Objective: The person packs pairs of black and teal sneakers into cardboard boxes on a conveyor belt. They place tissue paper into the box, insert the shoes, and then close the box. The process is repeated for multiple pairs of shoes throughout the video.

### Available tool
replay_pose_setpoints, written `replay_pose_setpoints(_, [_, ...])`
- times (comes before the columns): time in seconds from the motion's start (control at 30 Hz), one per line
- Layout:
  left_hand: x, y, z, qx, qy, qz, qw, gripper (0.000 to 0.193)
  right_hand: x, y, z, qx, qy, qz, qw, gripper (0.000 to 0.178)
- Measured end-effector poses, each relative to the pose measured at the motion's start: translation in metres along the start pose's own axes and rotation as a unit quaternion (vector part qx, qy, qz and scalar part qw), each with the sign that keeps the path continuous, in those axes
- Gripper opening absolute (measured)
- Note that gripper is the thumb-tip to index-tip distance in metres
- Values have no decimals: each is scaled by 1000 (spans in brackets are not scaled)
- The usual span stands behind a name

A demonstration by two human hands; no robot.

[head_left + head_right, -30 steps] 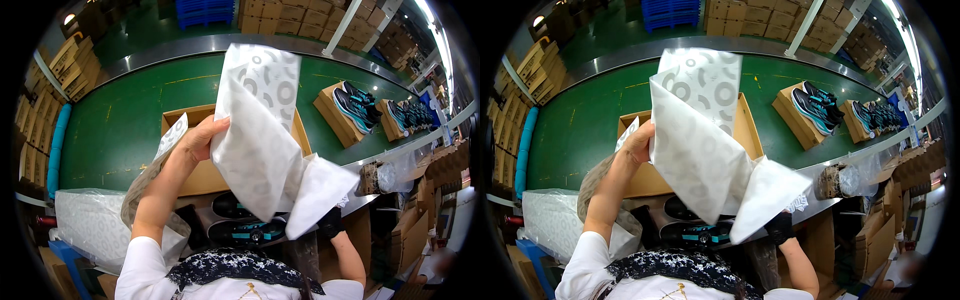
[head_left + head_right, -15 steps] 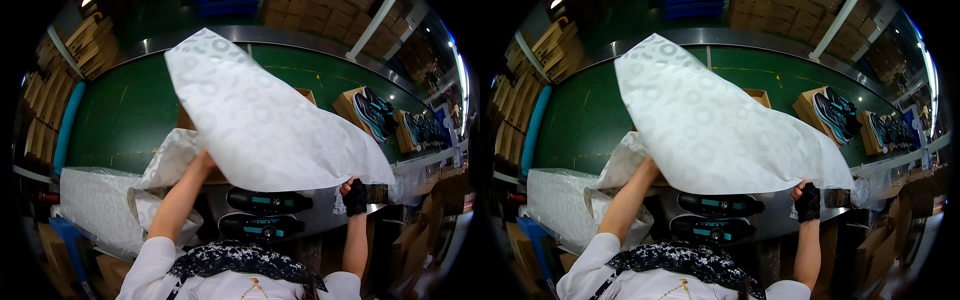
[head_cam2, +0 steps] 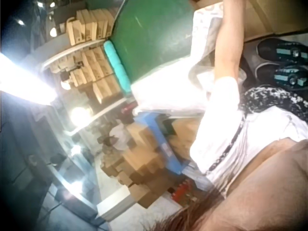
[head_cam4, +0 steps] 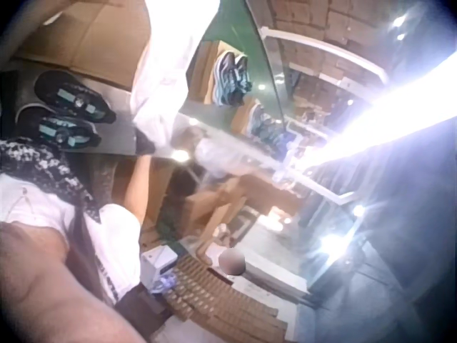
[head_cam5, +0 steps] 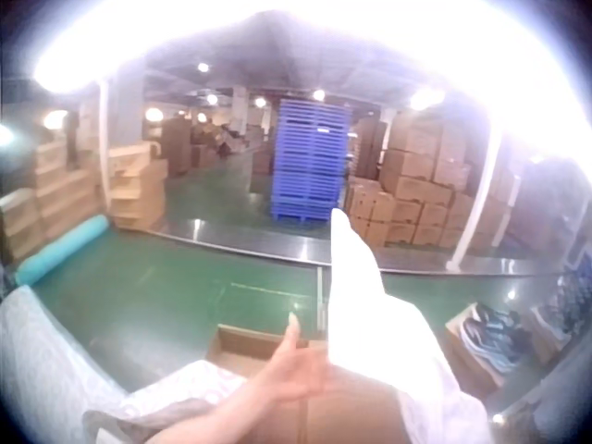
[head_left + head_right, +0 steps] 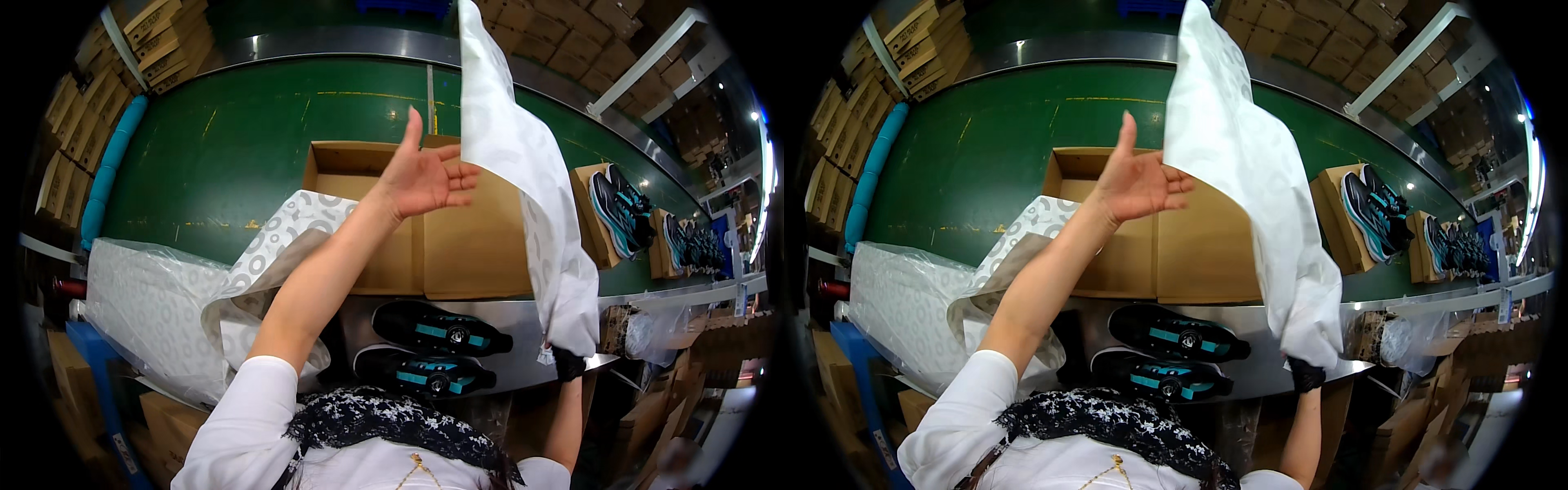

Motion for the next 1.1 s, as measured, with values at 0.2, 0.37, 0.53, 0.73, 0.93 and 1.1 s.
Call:
replay_pose_setpoints(0.2, [3,28,-22,-35,52,110,992,119,-51,-9,-6,-55,39,24,997,18])
replay_pose_setpoints(0.37, [33,56,-23,-7,-211,93,973,114,-78,-9,-26,-104,135,48,984,18])
replay_pose_setpoints(0.53, [65,85,3,-69,-178,122,974,33,-92,-28,-52,-121,207,65,969,18])
replay_pose_setpoints(0.73, [63,63,56,-49,-231,36,971,19,-98,-24,-11,-54,95,39,993,19])
replay_pose_setpoints(0.93, [-86,-18,68,398,-475,-440,649,28,-51,27,-16,35,-63,203,976,25])
replay_pose_setpoints(1.1, [-176,16,107,441,-576,-347,594,45,45,12,-58,310,-33,85,946,13])
Point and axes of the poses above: each hand's wrist, its own x-axis towards the middle knuckle, its own z-axis out of the back of the hand, y = z × x, the point moved 1 cm from there along x, towards the middle knuckle, and after that the axes turned 6 degrees about x, right-handed, at the moved point
